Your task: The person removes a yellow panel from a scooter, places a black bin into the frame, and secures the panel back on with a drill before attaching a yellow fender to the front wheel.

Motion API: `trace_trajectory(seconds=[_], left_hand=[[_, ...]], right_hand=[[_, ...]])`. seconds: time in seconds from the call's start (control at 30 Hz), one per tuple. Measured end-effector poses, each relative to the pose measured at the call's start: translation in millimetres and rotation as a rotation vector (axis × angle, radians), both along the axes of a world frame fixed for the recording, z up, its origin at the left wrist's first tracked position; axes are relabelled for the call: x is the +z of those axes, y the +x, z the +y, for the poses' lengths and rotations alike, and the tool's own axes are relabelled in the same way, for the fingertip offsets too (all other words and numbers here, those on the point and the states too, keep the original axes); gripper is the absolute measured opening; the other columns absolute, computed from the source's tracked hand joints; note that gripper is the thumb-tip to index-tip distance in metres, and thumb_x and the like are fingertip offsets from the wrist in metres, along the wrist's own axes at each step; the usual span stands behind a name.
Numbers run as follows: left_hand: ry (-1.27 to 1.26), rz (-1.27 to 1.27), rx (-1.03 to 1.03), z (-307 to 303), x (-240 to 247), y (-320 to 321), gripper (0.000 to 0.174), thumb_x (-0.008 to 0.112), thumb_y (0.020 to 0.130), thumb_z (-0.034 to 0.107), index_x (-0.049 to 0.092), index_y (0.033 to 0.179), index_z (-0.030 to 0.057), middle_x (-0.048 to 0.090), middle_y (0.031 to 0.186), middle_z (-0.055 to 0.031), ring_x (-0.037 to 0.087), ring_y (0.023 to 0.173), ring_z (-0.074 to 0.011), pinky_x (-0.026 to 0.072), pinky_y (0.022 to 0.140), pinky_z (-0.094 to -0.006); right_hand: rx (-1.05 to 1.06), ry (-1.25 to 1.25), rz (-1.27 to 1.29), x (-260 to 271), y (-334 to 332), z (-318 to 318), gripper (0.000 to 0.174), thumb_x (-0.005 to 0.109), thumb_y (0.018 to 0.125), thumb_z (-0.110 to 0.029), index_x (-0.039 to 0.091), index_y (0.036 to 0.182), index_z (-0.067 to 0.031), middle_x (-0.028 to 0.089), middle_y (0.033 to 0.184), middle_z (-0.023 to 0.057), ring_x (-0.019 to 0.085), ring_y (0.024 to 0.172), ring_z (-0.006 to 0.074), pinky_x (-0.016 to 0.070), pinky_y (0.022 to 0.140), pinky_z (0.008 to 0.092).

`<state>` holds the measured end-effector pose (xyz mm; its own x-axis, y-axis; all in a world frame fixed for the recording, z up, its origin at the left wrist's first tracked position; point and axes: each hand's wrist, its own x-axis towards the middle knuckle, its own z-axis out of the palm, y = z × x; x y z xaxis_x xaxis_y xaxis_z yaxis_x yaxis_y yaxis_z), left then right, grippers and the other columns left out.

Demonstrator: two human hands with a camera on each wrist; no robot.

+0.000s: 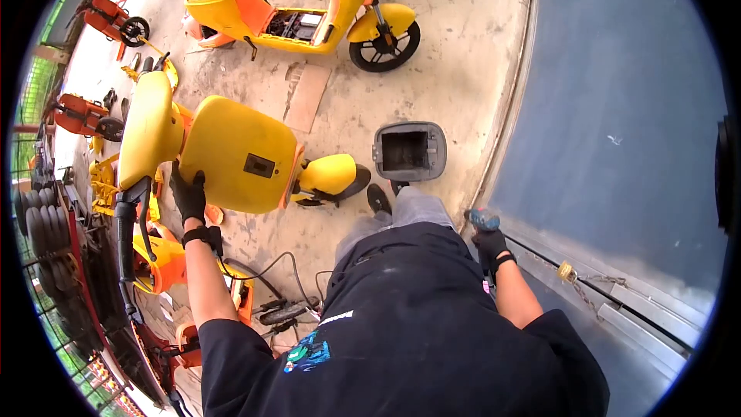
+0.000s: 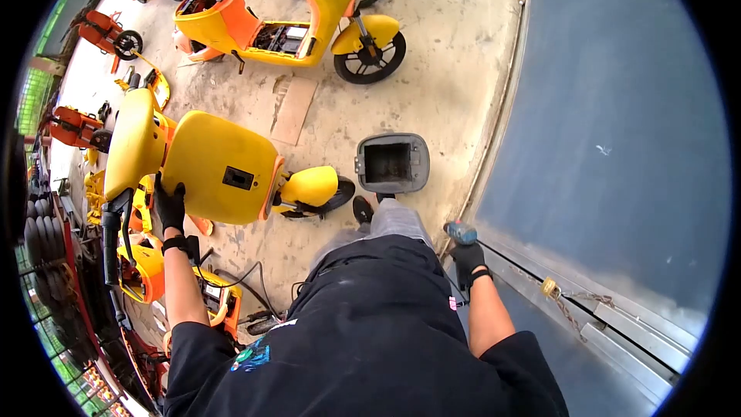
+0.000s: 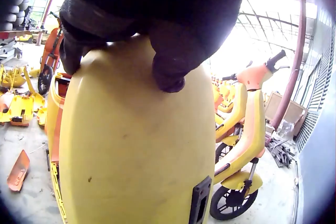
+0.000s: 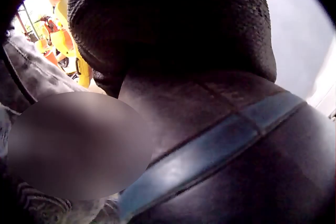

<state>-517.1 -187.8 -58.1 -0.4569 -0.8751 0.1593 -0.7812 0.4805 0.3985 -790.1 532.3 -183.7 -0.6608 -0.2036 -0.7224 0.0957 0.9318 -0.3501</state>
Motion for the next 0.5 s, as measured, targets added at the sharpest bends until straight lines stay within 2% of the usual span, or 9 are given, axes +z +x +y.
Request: trace_trajectory(seconds=[0.07,0.23,0.3,0.33,0.47,0.5], left_hand=[[0.002,0.081,0.005,-5.5,-8.1,4.6,0.071,0.070,0.079,0.020,0.035,0.139,0.0090,0.047,0.130,-0.0230,0.045,0.121,-0.0381,0.0382,0.100,-0.0432],[-0.078,0.036,0.006,0.7,-4.8,-1.6,0.072,0.071,0.076,0.016,0.036,0.139,0.0091,0.050,0.125,-0.0225,0.048,0.116,-0.0382,0.0404,0.097,-0.0435],[-0.060,0.035,0.030,2.7,-3.0,-4.2,0.072,0.071,0.075,0.015,0.036,0.139,0.0091,0.050,0.126,-0.0226,0.048,0.116,-0.0381,0.0405,0.097,-0.0436],[-0.049,0.046,0.032,3.3,-2.2,-4.6,0.072,0.071,0.075,0.015,0.037,0.139,0.0091,0.050,0.126,-0.0227,0.048,0.116,-0.0380,0.0407,0.097,-0.0435],[-0.030,0.039,0.041,4.8,0.0,-5.3,0.073,0.071,0.075,0.015,0.036,0.139,0.0091,0.049,0.126,-0.0228,0.048,0.117,-0.0377,0.0408,0.097,-0.0430],[-0.031,0.043,0.035,4.5,-0.8,-4.7,0.073,0.071,0.075,0.015,0.036,0.139,0.0091,0.049,0.126,-0.0228,0.048,0.117,-0.0377,0.0408,0.097,-0.0430]], right_hand=[[0.122,0.016,0.055,-1.0,9.1,11.9,0.019,0.062,0.068,-0.027,0.063,0.070,-0.0083,0.065,0.071,0.0110,0.065,0.071,0.0265,0.0502,0.065,0.0379],[0.172,0.163,0.089,2.8,21.5,34.0,0.024,0.062,0.070,-0.032,0.066,0.072,-0.0079,0.066,0.071,0.0118,0.066,0.072,0.0269,0.0517,0.067,0.0368],[0.396,0.133,0.176,-13.6,24.1,53.5,0.024,0.063,0.069,-0.031,0.068,0.072,-0.0079,0.067,0.071,0.0113,0.067,0.071,0.0254,0.0524,0.066,0.0346],[0.397,0.130,0.184,-14.4,21.4,52.4,0.024,0.063,0.069,-0.031,0.068,0.072,-0.0079,0.067,0.071,0.0113,0.067,0.071,0.0254,0.0524,0.066,0.0346],[0.060,0.178,0.012,-23.3,18.8,50.3,0.019,0.068,0.067,-0.025,0.068,0.072,-0.0068,0.067,0.068,0.0088,0.065,0.062,0.0215,0.0515,0.061,0.0330],[-0.090,0.063,0.023,-25.3,20.2,51.7,0.017,0.070,0.066,-0.021,0.068,0.073,-0.0056,0.067,0.068,0.0084,0.064,0.061,0.0205,0.0506,0.061,0.0331]])
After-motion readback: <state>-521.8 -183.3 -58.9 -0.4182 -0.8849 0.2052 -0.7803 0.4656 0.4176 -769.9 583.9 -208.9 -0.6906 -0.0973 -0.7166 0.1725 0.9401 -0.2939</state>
